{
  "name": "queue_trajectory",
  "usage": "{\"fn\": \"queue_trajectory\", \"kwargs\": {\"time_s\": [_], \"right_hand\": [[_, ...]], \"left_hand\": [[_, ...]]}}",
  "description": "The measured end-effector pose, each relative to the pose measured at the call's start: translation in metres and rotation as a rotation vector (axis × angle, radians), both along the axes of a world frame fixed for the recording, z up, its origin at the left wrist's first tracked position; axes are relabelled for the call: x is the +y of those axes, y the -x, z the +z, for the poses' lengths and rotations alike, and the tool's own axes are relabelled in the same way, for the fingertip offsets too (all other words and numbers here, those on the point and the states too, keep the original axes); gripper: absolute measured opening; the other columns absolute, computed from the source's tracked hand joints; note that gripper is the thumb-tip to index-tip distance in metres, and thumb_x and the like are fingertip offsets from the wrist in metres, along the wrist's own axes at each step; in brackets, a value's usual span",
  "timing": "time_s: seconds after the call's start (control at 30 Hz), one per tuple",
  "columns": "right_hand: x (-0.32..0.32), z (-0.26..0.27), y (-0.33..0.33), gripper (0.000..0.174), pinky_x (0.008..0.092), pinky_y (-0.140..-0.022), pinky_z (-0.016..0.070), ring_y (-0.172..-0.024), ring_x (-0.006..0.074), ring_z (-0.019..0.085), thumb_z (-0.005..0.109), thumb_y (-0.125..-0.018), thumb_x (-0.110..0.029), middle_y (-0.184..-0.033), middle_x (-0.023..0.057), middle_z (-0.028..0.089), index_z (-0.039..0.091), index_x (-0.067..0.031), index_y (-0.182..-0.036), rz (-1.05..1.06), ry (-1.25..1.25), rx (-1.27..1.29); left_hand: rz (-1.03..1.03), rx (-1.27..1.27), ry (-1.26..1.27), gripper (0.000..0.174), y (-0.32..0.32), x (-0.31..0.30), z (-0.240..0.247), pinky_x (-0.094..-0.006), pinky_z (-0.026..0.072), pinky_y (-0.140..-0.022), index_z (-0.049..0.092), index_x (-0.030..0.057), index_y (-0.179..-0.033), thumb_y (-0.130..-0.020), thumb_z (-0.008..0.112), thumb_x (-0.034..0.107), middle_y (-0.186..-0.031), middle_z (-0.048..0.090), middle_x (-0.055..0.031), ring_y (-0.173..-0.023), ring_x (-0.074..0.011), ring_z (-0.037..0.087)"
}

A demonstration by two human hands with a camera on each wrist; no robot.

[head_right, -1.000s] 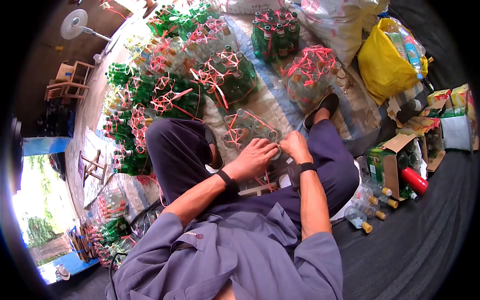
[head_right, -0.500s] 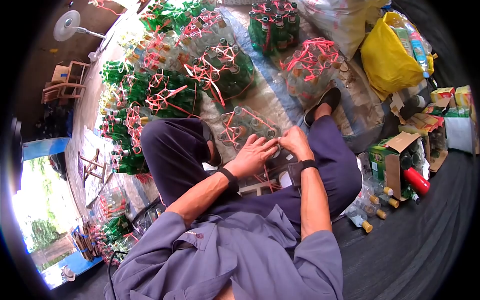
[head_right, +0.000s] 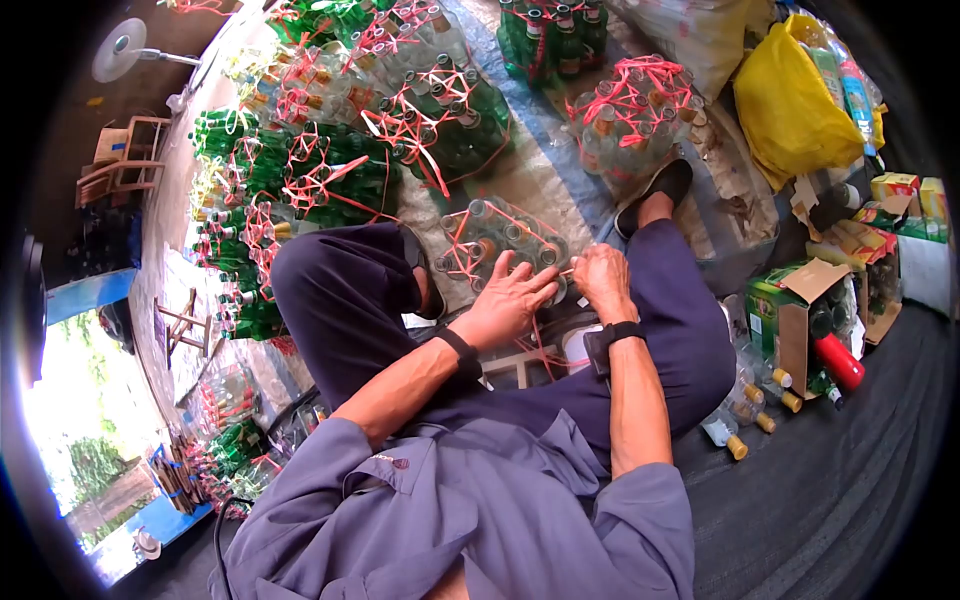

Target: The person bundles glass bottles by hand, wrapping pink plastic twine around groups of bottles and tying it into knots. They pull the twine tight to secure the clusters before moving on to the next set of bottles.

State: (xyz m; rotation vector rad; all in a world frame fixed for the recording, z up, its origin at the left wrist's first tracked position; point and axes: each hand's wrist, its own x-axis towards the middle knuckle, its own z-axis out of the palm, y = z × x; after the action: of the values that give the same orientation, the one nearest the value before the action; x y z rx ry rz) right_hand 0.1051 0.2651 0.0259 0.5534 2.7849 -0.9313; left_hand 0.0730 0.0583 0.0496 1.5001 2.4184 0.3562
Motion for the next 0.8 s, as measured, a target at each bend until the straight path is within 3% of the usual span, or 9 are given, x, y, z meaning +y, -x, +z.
{"fn": "queue_trajectory", "kwargs": {"time_s": [0.03, 0.17, 0.43, 0.57, 0.67, 0.77, 0.8], "right_hand": [[0.002, 0.0, 0.001, 0.025, 0.0521, -0.074, 0.053, -0.081, 0.045, 0.066, 0.066, -0.083, -0.025, -0.082, 0.0253, 0.067, 0.072, -0.0004, -0.078, 0.004, -0.005, 0.003], [0.0, 0.02, 0.004, 0.027, 0.0515, -0.075, 0.053, -0.081, 0.0452, 0.066, 0.067, -0.083, -0.027, -0.082, 0.0246, 0.068, 0.072, -0.0007, -0.078, 0.048, -0.033, 0.009], [-0.006, 0.053, 0.016, 0.028, 0.0497, -0.073, 0.0528, -0.08, 0.0438, 0.066, 0.068, -0.08, -0.028, -0.08, 0.026, 0.066, 0.072, 0.0, -0.077, 0.15, -0.037, 0.008], [-0.014, 0.069, 0.038, 0.021, 0.0474, -0.073, 0.0532, -0.08, 0.0433, 0.067, 0.069, -0.074, -0.019, -0.078, 0.0272, 0.065, 0.072, 0.0013, -0.075, 0.233, 0.084, -0.136], [-0.018, 0.08, 0.061, 0.019, 0.0466, -0.077, 0.0534, -0.082, 0.0433, 0.067, 0.06, -0.069, -0.011, -0.08, 0.0278, 0.065, 0.073, 0.0004, -0.078, 0.364, 0.173, -0.272], [-0.02, 0.056, 0.079, 0.024, 0.0429, -0.073, 0.0539, -0.074, 0.0385, 0.068, 0.067, -0.069, -0.019, -0.075, 0.0246, 0.066, 0.074, -0.0002, -0.081, 0.494, 0.077, -0.15], [-0.024, 0.056, 0.082, 0.022, 0.0455, -0.075, 0.0541, -0.078, 0.0405, 0.068, 0.063, -0.07, -0.016, -0.079, 0.0246, 0.067, 0.075, -0.0023, -0.082, 0.52, 0.052, -0.108]], "left_hand": [[0.016, 0.045, -0.079, 0.043, -0.001, 0.0, -0.005, -0.0531, 0.027, -0.108, 0.061, 0.0137, -0.12, -0.076, 0.062, 0.012, -0.13, 0.052, 0.0003, -0.108, -0.0226, 0.052], [0.032, 0.004, -0.154, 0.044, -0.003, -0.004, -0.014, -0.0512, 0.0279, -0.106, 0.061, 0.0138, -0.119, -0.076, 0.063, 0.014, -0.13, 0.052, 0.0007, -0.111, -0.0218, 0.05], [0.109, 0.152, -0.254, 0.047, -0.01, -0.009, -0.021, -0.0495, 0.0303, -0.104, 0.061, 0.0144, -0.118, -0.071, 0.065, 0.015, -0.128, 0.051, -0.006, -0.122, -0.0269, 0.045], [0.141, 0.07, -0.246, 0.051, -0.011, -0.009, -0.018, -0.0469, 0.0321, -0.104, 0.06, 0.0154, -0.118, -0.067, 0.066, 0.014, -0.123, 0.052, -0.0075, -0.12, -0.0271, 0.045], [0.136, 0.064, -0.247, 0.052, -0.011, -0.01, -0.021, -0.0464, 0.0329, -0.103, 0.061, 0.0155, -0.118, -0.066, 0.066, 0.014, -0.122, 0.052, -0.0076, -0.12, -0.027, 0.046], [0.144, 0.061, -0.279, 0.052, -0.01, -0.011, -0.019, -0.0466, 0.0332, -0.103, 0.061, 0.0155, -0.118, -0.067, 0.066, 0.014, -0.124, 0.053, -0.0075, -0.12, -0.027, 0.046], [0.151, 0.044, -0.288, 0.051, -0.01, -0.011, -0.019, -0.0468, 0.0334, -0.103, 0.061, 0.0156, -0.118, -0.067, 0.066, 0.014, -0.125, 0.053, -0.0073, -0.12, -0.0271, 0.046]]}}
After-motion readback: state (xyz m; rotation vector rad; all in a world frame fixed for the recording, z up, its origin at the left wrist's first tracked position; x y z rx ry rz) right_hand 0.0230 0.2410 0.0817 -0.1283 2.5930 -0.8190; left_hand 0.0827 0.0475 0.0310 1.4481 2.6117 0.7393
